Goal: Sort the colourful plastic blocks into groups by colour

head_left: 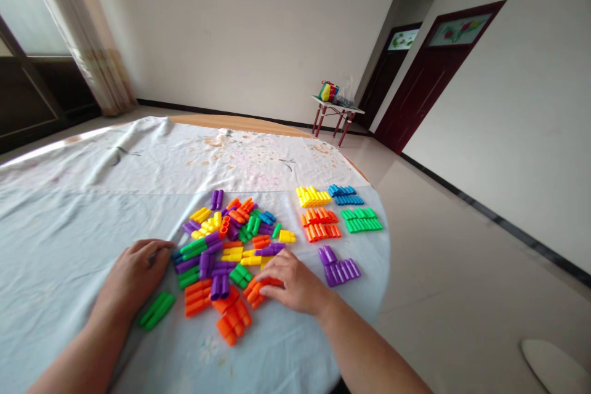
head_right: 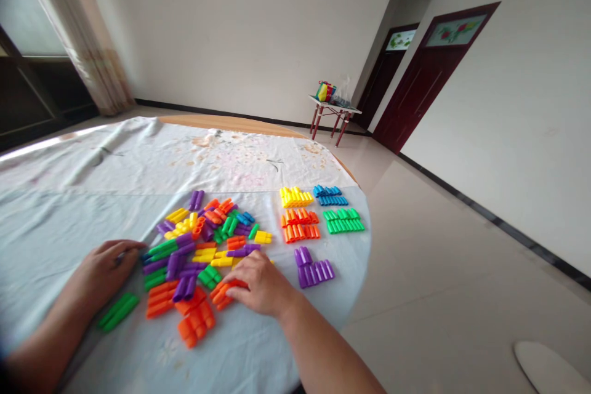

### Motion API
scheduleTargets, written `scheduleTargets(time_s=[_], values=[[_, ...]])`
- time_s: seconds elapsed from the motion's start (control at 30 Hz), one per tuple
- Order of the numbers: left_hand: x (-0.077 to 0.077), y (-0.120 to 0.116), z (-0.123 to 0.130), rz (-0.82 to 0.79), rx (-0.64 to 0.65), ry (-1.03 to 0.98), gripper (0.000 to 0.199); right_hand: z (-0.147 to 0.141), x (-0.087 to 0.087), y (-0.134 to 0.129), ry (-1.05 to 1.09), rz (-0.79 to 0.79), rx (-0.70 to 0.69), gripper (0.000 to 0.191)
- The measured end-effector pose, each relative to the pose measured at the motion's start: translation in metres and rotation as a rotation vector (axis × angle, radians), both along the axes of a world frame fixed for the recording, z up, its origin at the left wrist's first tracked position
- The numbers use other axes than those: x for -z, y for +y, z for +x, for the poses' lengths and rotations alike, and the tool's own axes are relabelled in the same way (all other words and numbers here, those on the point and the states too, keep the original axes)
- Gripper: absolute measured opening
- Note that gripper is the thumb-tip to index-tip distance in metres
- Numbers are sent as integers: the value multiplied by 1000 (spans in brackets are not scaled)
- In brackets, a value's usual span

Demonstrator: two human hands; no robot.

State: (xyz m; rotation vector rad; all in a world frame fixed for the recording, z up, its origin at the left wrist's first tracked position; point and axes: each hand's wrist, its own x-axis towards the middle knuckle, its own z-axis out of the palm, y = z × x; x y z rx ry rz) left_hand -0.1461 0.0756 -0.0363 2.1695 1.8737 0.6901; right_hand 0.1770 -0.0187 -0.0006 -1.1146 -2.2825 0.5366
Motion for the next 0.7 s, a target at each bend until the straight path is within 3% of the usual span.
scheduleTargets(time_s=[0.17, 0.33, 0.47, 0.6, 0.7], values=[[-1, -1, 1, -11, -14, -4, 44, 8, -6, -1, 68, -52, -18, 31], [-1, -1, 0, -18, -14, -9, 44, 11, -7, -4, 307, -214, 159, 31], [-1, -1, 0, -24, -24, -8, 44, 10, -3, -6, 386, -314, 209, 27], [-2, -1, 1, -31, -21, -10, 45, 10, 2, -1, 432, -257, 292, 29], [-2, 0, 1, -32, -22, -13, 45, 12, 4, 4, 376, -116, 352, 30]])
